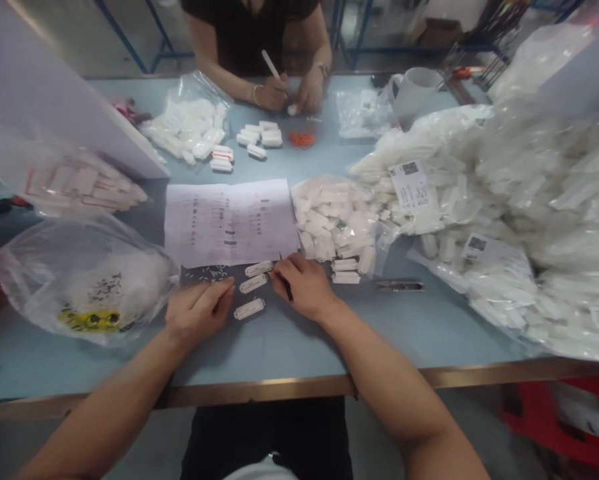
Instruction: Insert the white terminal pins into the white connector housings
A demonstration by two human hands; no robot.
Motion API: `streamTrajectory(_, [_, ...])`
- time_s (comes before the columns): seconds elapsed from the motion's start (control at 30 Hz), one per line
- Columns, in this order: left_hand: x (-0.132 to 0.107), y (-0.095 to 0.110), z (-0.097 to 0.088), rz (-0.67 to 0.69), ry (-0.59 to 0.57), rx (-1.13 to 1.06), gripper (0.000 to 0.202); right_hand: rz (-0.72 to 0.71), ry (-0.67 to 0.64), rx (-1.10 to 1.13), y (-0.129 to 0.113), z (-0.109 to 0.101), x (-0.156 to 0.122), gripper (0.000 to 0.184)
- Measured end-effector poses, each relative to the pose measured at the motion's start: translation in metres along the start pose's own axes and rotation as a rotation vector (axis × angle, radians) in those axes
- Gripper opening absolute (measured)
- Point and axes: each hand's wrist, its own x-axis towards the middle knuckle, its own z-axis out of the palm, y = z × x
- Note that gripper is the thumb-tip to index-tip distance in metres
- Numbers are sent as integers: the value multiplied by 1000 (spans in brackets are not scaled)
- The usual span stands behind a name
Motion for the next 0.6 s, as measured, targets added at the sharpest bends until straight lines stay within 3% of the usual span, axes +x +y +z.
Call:
streamTrajectory(0.23, [2, 6, -6, 55, 54, 7, 15, 41, -44, 121, 3, 2, -1, 8])
streamTrajectory(0.33, [15, 7, -25, 39, 95, 50, 14, 60, -40, 143, 6, 5, -2, 8])
streamTrajectory(0.4, [33, -9, -47, -83, 121, 115, 13, 77, -14, 149, 7, 6, -2, 8])
streamTrajectory(0.43, [44, -26, -62, -189, 161, 179, 12, 90, -6, 158, 7, 7, -2, 9])
streamTrajectory(0.5, [69, -81, -96, -331, 259, 280, 19, 106, -8, 175, 7, 7, -2, 11])
streamTrajectory(0.6, [103, -195, -152, -579, 429, 468, 38, 124, -41, 181, 7, 8, -1, 12])
